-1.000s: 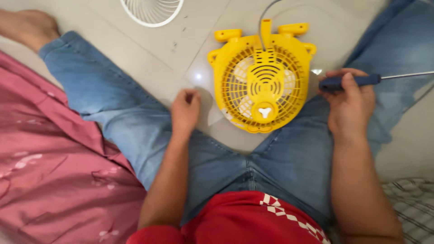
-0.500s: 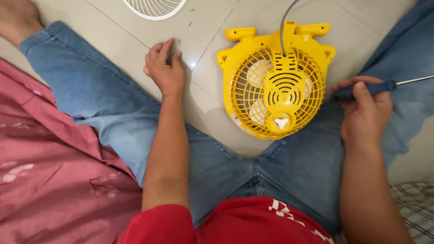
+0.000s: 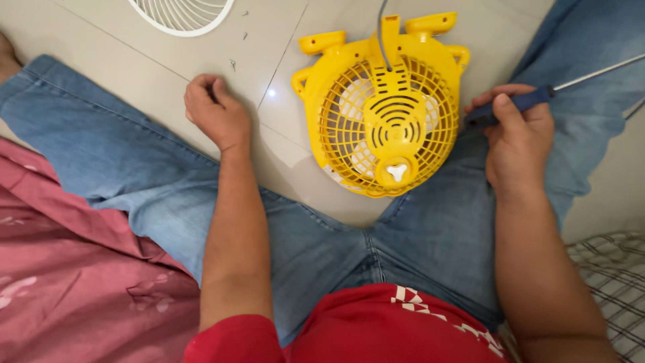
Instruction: The person lies on the floor servicing a small yellow desk fan, using a screwdriver to unscrew and remove the rear grille and fan blade, then reattaching the blade and front cover and checking the reassembled fan.
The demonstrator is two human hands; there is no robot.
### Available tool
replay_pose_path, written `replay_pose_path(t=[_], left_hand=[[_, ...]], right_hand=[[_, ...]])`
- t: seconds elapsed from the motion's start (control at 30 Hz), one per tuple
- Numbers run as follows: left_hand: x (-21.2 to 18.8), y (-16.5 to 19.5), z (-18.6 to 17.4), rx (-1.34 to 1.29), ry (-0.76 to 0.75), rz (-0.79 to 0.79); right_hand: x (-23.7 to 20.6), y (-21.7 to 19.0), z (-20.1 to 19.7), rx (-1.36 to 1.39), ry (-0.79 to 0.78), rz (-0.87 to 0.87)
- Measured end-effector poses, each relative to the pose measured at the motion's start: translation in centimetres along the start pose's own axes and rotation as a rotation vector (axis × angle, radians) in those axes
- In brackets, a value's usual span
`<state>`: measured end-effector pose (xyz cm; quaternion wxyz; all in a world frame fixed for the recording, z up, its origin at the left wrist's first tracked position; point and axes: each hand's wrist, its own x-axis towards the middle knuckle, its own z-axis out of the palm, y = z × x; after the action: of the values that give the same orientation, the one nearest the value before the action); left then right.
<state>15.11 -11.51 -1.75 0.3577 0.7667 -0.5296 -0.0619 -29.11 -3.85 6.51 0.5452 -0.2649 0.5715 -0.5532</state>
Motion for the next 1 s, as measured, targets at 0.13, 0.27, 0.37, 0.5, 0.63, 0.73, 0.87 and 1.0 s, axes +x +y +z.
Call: replay_pose_path(t=[0.13, 0.27, 0.37, 0.5, 0.63, 0.73, 0.87, 1.0], left_hand=[[0.4, -0.4, -0.3, -0.101, -0.029, -0.026], [-0.5, 0.8, -1.5, -0.437, -0.046, -0.263], [-3.2, 2.5, -4.1, -1.077, -0.072, -0.924], [-11.3, 6.3, -6.7, -1.079, -0.194, -0.948], [-17.6, 9.8, -8.1, -1.261, -0.390, -1.011], [-20.3, 11.8, -8.4, -1.241, -0.485, -1.172], [-21.8, 12.7, -8.1, -1.146, -0.640, -1.278], [-22.0, 11.2, -7.4, -1.143, -0.778, -1.261]], right_hand=[[0.8, 0.3, 0.4, 0.019, 0.007, -0.021], [1.1, 0.2, 0.3, 0.078, 0.006, -0.011], [1.2, -0.2, 0.0, 0.144, 0.014, 0.010], [0.9, -0.8, -0.4, 0.201, 0.004, 0.038], [0.8, -1.1, -0.4, 0.214, -0.023, 0.029], [0.8, -1.3, -0.5, 0.227, -0.028, 0.029], [0.9, -1.3, -0.8, 0.241, -0.037, 0.030], [1.2, -0.8, -1.1, 0.221, -0.041, 0.021]])
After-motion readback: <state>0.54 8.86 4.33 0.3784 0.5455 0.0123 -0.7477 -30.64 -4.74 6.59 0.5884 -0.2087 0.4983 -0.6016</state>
